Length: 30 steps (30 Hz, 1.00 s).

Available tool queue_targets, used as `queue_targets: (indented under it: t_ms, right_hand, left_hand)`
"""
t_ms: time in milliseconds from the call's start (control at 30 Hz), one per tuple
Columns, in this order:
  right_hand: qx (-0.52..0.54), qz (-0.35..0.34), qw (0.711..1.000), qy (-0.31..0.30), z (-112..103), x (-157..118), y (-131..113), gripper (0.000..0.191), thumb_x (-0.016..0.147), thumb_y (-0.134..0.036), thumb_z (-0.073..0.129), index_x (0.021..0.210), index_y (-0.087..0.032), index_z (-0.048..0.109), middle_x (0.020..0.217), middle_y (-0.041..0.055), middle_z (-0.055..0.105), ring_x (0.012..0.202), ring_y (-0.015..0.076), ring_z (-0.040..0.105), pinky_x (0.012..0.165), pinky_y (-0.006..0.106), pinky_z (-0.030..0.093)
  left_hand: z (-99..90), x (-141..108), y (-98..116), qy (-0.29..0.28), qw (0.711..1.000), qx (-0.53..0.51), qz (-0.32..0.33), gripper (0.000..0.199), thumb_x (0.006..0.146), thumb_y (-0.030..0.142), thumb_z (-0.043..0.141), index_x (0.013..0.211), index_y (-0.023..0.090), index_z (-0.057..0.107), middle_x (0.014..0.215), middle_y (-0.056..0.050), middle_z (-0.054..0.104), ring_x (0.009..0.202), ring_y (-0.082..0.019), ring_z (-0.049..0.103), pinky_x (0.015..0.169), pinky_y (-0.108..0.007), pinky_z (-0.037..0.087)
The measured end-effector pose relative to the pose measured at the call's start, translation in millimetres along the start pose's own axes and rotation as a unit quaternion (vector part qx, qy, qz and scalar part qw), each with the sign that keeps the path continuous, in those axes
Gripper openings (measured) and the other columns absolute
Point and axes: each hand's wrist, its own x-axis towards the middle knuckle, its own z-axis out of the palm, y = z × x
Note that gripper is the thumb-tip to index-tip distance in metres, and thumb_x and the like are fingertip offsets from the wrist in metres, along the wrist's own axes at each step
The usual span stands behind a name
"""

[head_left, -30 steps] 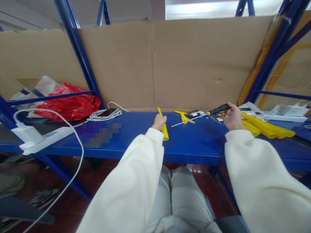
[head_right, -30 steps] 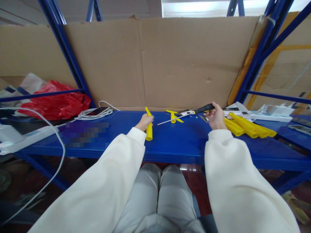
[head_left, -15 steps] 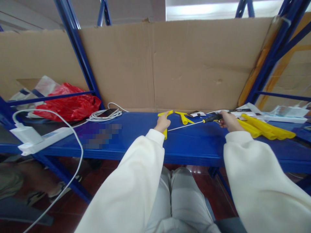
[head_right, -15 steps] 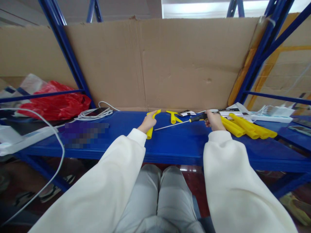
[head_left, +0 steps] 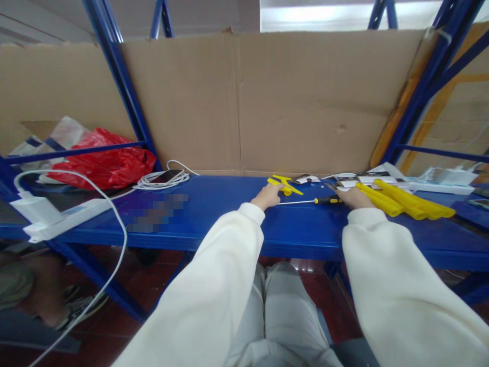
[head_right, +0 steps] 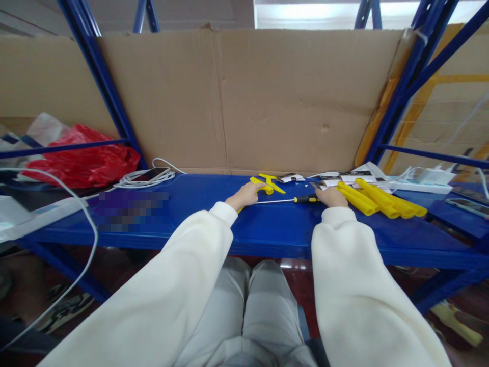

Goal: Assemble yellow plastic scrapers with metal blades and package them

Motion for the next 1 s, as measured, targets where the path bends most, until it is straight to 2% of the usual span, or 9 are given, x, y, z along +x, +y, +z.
queue_targets:
  t_ms: [67, 133, 267, 367, 600, 700, 833, 900, 1000]
  right_hand:
    - [-0.012, 0.062, 0.998, -0.018, -5.9, -8.0, -6.5, 0.059, 0.095, -0.052, 0.052, 0.121, -0.004, 0.074, 0.107, 0.0292, 0.073, 0.109, 0.0406, 0.071, 0.088, 0.046, 0.056]
    - [-0.013, 0.082, 0.996, -0.022, -12.9, -16.1, -13.6, 0.061, 0.095, -0.051, 0.054, 0.126, -0.002, 0.072, 0.118, 0.0314, 0.07, 0.118, 0.0408, 0.068, 0.093, 0.046, 0.055]
    - [-0.025, 0.086, 0.996, -0.015, -23.5, -28.3, -24.0, 0.062, 0.095, -0.05, 0.058, 0.132, -0.001, 0.07, 0.128, 0.0314, 0.068, 0.123, 0.0398, 0.067, 0.097, 0.045, 0.055]
    - [-0.059, 0.083, 0.995, -0.012, -26.7, -34.9, -29.4, 0.062, 0.096, -0.049, 0.055, 0.134, -0.002, 0.069, 0.129, 0.0305, 0.068, 0.124, 0.0392, 0.066, 0.099, 0.046, 0.054]
    - [-0.148, 0.037, 0.988, -0.022, -29.9, -44.3, -35.5, 0.058, 0.101, -0.039, 0.042, 0.134, -0.002, 0.07, 0.131, 0.0312, 0.067, 0.125, 0.0393, 0.066, 0.101, 0.048, 0.053]
    - [-0.169, 0.029, 0.985, -0.031, -31.8, -38.3, -32.7, 0.055, 0.1, -0.039, 0.043, 0.133, -0.005, 0.072, 0.13, 0.0286, 0.069, 0.125, 0.0385, 0.066, 0.1, 0.048, 0.054]
    - [-0.177, 0.013, 0.984, -0.031, -37.6, -15.9, -31.1, 0.054, 0.095, -0.045, 0.054, 0.128, -0.007, 0.074, 0.125, 0.0282, 0.071, 0.12, 0.0389, 0.068, 0.098, 0.047, 0.055]
    - [-0.171, -0.019, 0.985, -0.032, -40.1, -0.7, -34.1, 0.05, 0.093, -0.044, 0.059, 0.122, -0.008, 0.077, 0.12, 0.027, 0.073, 0.117, 0.038, 0.07, 0.097, 0.045, 0.055]
    - [-0.146, -0.111, 0.982, -0.054, -37.1, 21.6, -44.4, 0.035, 0.091, -0.027, 0.058, 0.113, -0.013, 0.082, 0.113, 0.0197, 0.077, 0.113, 0.0321, 0.072, 0.098, 0.038, 0.054]
  left_hand:
    - [-0.4, 0.3, -2.1, -0.006, 1.0, 0.002, 0.004, 0.066, 0.086, 0.001, 0.055, 0.146, 0.026, 0.064, 0.147, -0.008, 0.066, 0.138, -0.025, 0.06, 0.119, -0.037, 0.045]
    - [-1.1, -1.2, -3.5, -0.007, 1.0, 0.005, 0.002, 0.065, 0.088, 0.001, 0.054, 0.147, 0.027, 0.063, 0.148, -0.007, 0.065, 0.138, -0.024, 0.059, 0.119, -0.037, 0.045]
    - [-4.8, -9.3, -4.0, -0.004, 1.0, 0.007, -0.012, 0.063, 0.09, 0.004, 0.053, 0.147, 0.032, 0.063, 0.146, -0.007, 0.065, 0.132, -0.025, 0.064, 0.117, -0.04, 0.048]
    - [-8.5, -15.2, -3.4, -0.001, 1.0, 0.007, -0.014, 0.064, 0.092, 0.006, 0.051, 0.149, 0.033, 0.061, 0.144, -0.008, 0.064, 0.13, -0.025, 0.064, 0.116, -0.04, 0.048]
    - [-9.2, -14.1, -5.8, 0.026, 0.999, -0.001, -0.028, 0.065, 0.091, 0.004, 0.051, 0.151, 0.029, 0.059, 0.145, -0.011, 0.063, 0.133, -0.026, 0.063, 0.118, -0.043, 0.047]
    - [-8.4, -13.0, -7.0, 0.027, 0.999, -0.006, -0.036, 0.065, 0.091, 0.003, 0.052, 0.149, 0.03, 0.061, 0.146, -0.01, 0.064, 0.133, -0.025, 0.063, 0.118, -0.041, 0.047]
    - [-9.8, -13.5, -7.0, -0.002, 0.999, 0.0, -0.037, 0.064, 0.091, 0.003, 0.052, 0.147, 0.032, 0.063, 0.144, -0.007, 0.068, 0.134, -0.024, 0.063, 0.117, -0.039, 0.047]
    - [-10.8, -13.6, -6.8, -0.01, 0.999, -0.004, -0.031, 0.064, 0.09, 0.003, 0.053, 0.146, 0.032, 0.064, 0.142, -0.006, 0.069, 0.135, -0.024, 0.062, 0.117, -0.039, 0.047]
    - [-11.5, -13.2, -7.6, -0.009, 0.999, -0.02, -0.036, 0.063, 0.09, 0.003, 0.053, 0.147, 0.029, 0.064, 0.143, -0.007, 0.069, 0.136, -0.025, 0.062, 0.118, -0.04, 0.046]
